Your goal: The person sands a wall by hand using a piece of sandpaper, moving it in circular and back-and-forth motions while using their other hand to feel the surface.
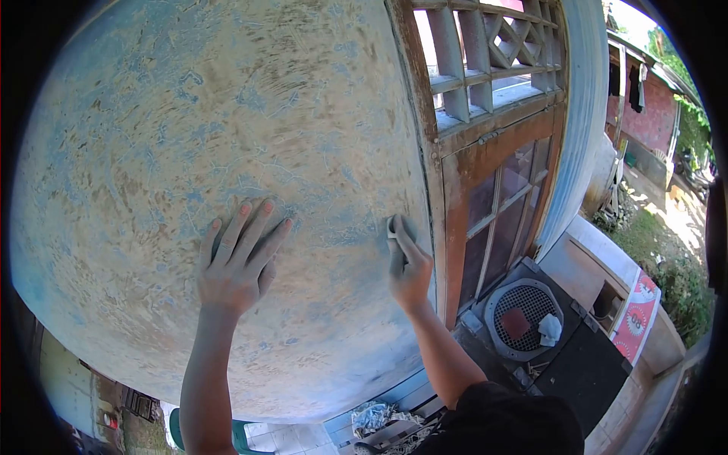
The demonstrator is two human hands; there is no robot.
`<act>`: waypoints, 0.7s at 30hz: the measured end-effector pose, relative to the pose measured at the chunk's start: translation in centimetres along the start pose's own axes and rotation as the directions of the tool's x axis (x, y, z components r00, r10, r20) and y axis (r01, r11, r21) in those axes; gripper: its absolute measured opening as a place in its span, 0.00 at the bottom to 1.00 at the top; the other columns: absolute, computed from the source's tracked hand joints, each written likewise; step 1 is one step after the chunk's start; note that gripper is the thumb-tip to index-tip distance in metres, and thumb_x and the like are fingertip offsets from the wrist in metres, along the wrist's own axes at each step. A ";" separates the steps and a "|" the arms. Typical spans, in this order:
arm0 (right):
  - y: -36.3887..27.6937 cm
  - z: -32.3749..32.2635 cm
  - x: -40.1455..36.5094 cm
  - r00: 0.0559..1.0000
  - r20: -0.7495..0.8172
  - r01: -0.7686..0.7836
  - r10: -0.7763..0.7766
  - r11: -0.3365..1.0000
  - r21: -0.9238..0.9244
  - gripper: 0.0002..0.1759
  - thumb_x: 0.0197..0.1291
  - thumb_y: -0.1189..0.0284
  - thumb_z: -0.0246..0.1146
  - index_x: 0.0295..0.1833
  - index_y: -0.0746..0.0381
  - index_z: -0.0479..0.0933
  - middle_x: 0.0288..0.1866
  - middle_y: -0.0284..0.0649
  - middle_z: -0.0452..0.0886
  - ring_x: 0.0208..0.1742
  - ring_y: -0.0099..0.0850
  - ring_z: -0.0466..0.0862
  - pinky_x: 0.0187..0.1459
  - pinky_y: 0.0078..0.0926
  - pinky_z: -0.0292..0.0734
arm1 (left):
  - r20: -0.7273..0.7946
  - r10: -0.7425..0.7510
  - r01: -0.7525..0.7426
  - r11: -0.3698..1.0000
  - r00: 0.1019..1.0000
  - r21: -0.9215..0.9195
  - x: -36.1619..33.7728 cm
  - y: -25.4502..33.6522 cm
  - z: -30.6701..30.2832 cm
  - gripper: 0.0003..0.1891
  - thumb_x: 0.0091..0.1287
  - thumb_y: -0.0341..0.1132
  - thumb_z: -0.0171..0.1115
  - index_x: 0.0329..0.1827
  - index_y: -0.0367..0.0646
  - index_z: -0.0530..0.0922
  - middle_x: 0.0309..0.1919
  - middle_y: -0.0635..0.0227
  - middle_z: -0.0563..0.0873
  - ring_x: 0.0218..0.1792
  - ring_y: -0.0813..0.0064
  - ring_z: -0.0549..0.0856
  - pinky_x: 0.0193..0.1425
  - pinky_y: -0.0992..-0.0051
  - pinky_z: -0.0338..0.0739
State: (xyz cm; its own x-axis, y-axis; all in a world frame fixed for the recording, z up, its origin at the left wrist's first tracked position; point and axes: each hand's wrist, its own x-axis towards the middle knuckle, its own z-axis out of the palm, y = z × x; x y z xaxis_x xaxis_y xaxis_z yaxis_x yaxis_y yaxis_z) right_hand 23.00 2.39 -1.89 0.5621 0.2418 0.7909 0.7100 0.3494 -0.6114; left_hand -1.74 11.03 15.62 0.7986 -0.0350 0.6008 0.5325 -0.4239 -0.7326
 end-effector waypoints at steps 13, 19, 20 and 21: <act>1.2 -1.8 -0.1 0.997 0.072 0.052 -0.040 0.984 -0.173 0.39 0.63 0.67 0.78 0.80 0.53 0.75 0.68 0.55 0.75 0.65 0.57 0.74 0.69 0.56 0.70 | -0.025 -0.032 0.031 0.999 0.999 -0.029 -0.6 1.2 0.5 0.26 0.79 0.42 0.55 0.79 0.71 0.78 0.83 0.74 0.74 0.83 0.64 0.70 0.86 0.52 0.60; 2.9 -2.1 -0.1 0.959 0.116 0.282 -0.260 0.814 -0.508 0.36 0.69 0.56 0.73 0.81 0.46 0.75 0.83 0.52 0.65 0.80 0.60 0.65 0.76 0.57 0.62 | -0.042 -0.074 0.072 0.997 0.996 -0.036 -0.2 2.0 0.3 0.27 0.76 0.42 0.57 0.78 0.73 0.78 0.82 0.78 0.75 0.83 0.67 0.70 0.86 0.54 0.60; 3.7 -1.6 -0.2 0.949 0.107 0.310 -0.298 0.807 -0.502 0.34 0.72 0.56 0.69 0.81 0.47 0.75 0.85 0.49 0.64 0.83 0.58 0.63 0.78 0.57 0.60 | -0.053 -0.072 0.070 0.997 0.996 -0.032 -0.3 2.1 0.3 0.27 0.76 0.42 0.57 0.78 0.73 0.78 0.82 0.78 0.75 0.83 0.67 0.70 0.86 0.54 0.60; 4.5 -1.2 -0.3 0.937 0.096 0.338 -0.336 0.800 -0.497 0.31 0.74 0.57 0.66 0.80 0.48 0.76 0.88 0.47 0.62 0.86 0.55 0.61 0.80 0.56 0.57 | -0.048 -0.078 0.076 0.996 0.996 -0.038 -0.3 2.2 0.4 0.27 0.76 0.42 0.57 0.79 0.73 0.78 0.82 0.78 0.75 0.83 0.67 0.70 0.86 0.54 0.60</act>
State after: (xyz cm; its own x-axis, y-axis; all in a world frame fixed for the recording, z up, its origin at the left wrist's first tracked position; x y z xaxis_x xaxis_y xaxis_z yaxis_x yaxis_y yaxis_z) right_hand 26.54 2.84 -4.87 0.2472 0.1961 0.9489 0.9682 -0.0885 -0.2340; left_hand -0.72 10.50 13.65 0.7406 -0.0453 0.6704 0.5803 -0.4598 -0.6722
